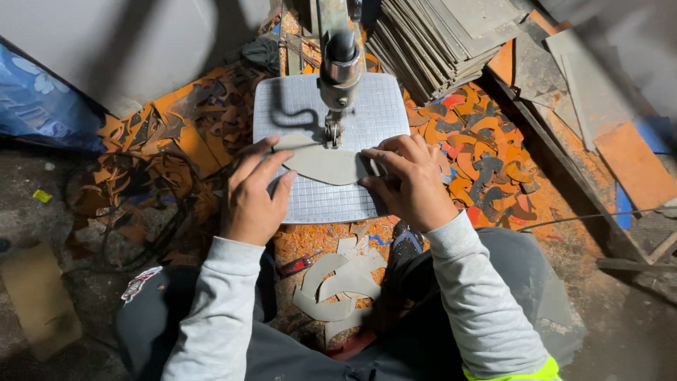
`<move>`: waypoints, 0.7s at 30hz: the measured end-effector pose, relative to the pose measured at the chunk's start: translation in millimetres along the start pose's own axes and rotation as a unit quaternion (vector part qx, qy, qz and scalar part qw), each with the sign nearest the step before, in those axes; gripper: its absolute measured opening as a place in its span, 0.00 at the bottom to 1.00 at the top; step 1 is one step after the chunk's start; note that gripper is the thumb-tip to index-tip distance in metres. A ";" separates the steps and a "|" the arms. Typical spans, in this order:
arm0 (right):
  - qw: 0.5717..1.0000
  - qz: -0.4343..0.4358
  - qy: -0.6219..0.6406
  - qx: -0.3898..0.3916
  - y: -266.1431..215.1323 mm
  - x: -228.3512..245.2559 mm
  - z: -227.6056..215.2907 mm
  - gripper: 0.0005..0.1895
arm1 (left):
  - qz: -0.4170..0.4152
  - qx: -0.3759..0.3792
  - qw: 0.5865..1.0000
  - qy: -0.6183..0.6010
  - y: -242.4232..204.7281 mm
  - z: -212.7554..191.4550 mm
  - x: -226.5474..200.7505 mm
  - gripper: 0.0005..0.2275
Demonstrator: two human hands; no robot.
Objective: The person sits on the floor and uses a vertical cutting machine to cut curved shapes from flat grey material. They guide the material under the blade, rotate it for curves, and remove finished pieces.
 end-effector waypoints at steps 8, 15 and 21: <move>0.999 0.026 -0.001 -0.020 3.9 0.4 4.2 0.20 | -0.001 -0.003 1.000 -0.008 5.0 -4.3 17.9 0.11; 1.000 0.019 0.004 -0.021 7.0 0.4 5.9 0.21 | -0.016 0.002 1.000 -0.021 4.6 -4.0 24.8 0.10; 0.999 0.023 0.009 -0.025 7.8 1.5 5.4 0.20 | -0.009 -0.003 1.000 -0.007 4.8 -2.6 27.5 0.09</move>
Point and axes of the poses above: each hand's wrist, its own y-axis towards the middle knuckle, its own z-axis out of the palm, x = y × z, the point moved 9 cm from there along y, towards the middle knuckle, and after that the axes turned 15 degrees about -y, right-handed, at the moved point
